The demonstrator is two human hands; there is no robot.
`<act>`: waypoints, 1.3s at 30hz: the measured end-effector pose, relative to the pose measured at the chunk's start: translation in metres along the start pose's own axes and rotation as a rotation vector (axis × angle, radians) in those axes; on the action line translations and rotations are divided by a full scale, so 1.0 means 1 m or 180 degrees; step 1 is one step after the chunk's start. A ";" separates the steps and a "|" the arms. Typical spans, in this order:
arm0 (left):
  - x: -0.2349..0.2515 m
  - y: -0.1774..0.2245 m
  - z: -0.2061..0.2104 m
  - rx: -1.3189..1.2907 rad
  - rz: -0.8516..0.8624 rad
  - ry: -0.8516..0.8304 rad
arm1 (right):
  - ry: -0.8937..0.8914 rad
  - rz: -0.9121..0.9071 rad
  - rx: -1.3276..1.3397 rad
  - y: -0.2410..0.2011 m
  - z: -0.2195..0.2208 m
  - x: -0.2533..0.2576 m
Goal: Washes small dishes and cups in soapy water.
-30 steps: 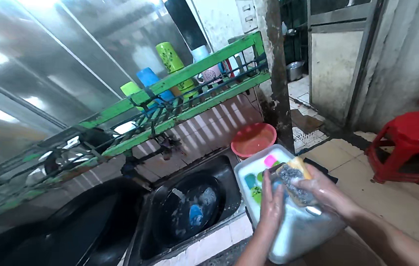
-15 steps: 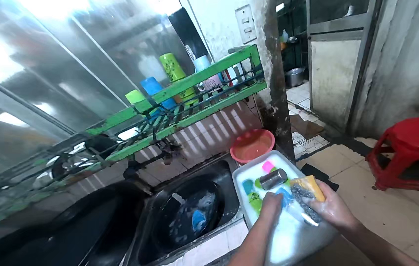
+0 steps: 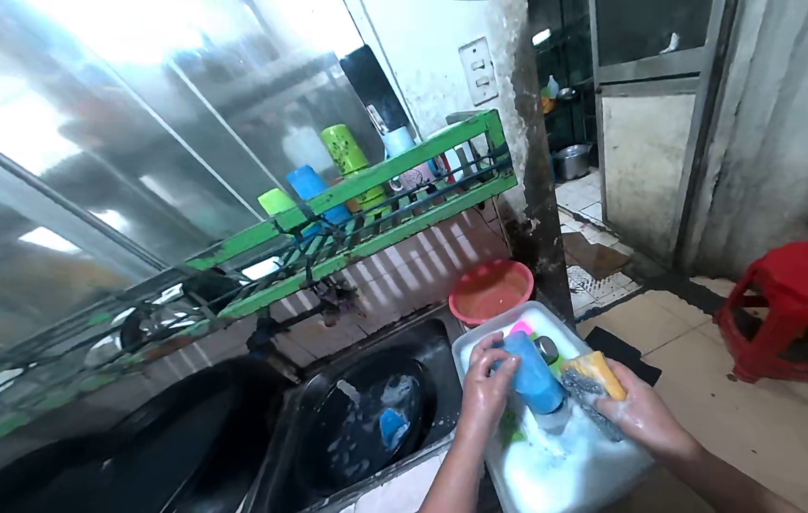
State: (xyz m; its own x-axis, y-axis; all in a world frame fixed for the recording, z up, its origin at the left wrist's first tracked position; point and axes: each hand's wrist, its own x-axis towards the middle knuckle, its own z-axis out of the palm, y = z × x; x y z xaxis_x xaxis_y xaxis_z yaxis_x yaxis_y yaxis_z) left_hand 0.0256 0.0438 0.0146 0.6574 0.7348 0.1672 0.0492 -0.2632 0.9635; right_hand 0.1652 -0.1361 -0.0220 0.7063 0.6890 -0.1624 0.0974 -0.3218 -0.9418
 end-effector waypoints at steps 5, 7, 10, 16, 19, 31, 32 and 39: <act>0.002 0.008 -0.002 -0.1465 -0.0677 0.0283 | 0.0009 -0.0022 -0.0050 -0.002 0.000 0.000; -0.006 0.009 0.008 -0.1999 -0.1413 0.0356 | -0.0054 -0.0013 -0.0137 -0.001 0.000 -0.001; -0.014 -0.002 0.019 -0.2598 -0.1985 0.0390 | -0.0089 -0.0048 -0.0156 0.002 -0.001 0.002; -0.018 0.004 0.030 -0.2626 -0.1889 0.0335 | 0.0160 -0.0429 0.0168 -0.028 0.021 0.001; -0.026 0.012 0.039 -0.2266 -0.1645 0.0299 | -0.0032 -0.1744 -0.0351 -0.039 0.043 -0.005; -0.017 0.026 -0.012 0.1768 0.0103 -0.1496 | -0.0826 -0.0528 -0.1212 -0.083 0.014 0.017; -0.015 0.029 -0.015 0.1978 0.0237 -0.1684 | -0.1051 -0.0719 -0.1529 -0.081 0.017 0.015; -0.001 0.026 -0.029 0.2795 0.1763 -0.2099 | -0.1324 -0.1049 -0.1631 -0.059 0.024 0.014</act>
State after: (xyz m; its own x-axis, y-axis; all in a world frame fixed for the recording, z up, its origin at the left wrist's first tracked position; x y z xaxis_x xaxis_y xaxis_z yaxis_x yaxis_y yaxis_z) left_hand 0.0047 0.0548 0.0451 0.9921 0.0006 0.1257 -0.0356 -0.9576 0.2859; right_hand 0.1520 -0.0919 0.0243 0.2695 0.9589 -0.0888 0.6460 -0.2484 -0.7218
